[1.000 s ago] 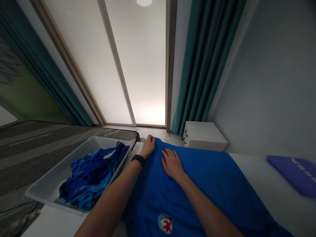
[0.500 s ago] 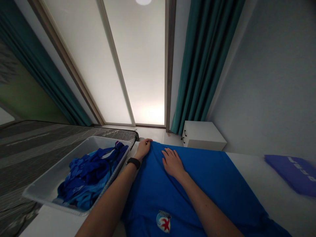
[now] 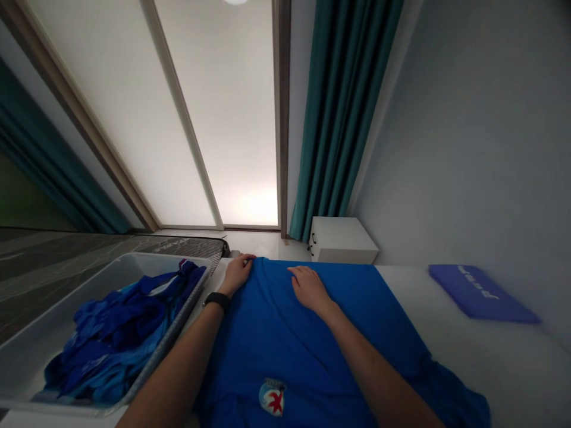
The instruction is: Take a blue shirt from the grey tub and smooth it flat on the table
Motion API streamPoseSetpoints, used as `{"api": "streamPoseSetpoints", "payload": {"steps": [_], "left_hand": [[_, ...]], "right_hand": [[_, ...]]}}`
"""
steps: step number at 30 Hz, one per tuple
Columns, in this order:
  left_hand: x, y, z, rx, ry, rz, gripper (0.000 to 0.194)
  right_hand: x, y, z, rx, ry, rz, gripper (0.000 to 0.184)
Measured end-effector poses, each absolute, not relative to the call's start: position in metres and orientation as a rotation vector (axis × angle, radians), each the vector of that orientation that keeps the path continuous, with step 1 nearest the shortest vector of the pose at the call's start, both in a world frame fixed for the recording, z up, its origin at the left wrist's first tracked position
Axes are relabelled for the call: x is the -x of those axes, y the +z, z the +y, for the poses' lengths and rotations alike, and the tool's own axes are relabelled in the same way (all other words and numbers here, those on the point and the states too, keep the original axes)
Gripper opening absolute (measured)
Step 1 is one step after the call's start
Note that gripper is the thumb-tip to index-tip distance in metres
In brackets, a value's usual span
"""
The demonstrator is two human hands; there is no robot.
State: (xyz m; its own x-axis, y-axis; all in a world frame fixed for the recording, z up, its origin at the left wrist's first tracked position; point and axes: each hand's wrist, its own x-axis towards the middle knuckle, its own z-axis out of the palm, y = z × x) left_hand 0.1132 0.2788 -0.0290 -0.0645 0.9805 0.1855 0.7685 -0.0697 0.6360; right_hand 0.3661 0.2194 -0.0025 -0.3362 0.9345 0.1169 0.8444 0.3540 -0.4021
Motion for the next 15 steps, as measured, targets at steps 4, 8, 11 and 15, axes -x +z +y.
{"api": "streamPoseSetpoints", "payload": {"steps": [4, 8, 11, 15], "left_hand": [[-0.114, -0.026, 0.278, -1.883, 0.817, 1.912, 0.031], [-0.116, -0.023, 0.279, -1.881, 0.749, 1.956, 0.037], [-0.119, -0.018, 0.285, -1.854, 0.68, 2.05, 0.042], [-0.122, -0.008, 0.299, -1.83, 0.568, 2.124, 0.042]], "right_hand": [[-0.431, -0.002, 0.23, 1.838, 0.211, -2.133, 0.042], [-0.512, -0.001, 0.236, 2.148, 0.104, -1.896, 0.037], [-0.557, 0.0, 0.238, 2.33, 0.05, -1.738, 0.035], [-0.576, -0.007, 0.242, 2.437, 0.061, -1.688, 0.033]]}}
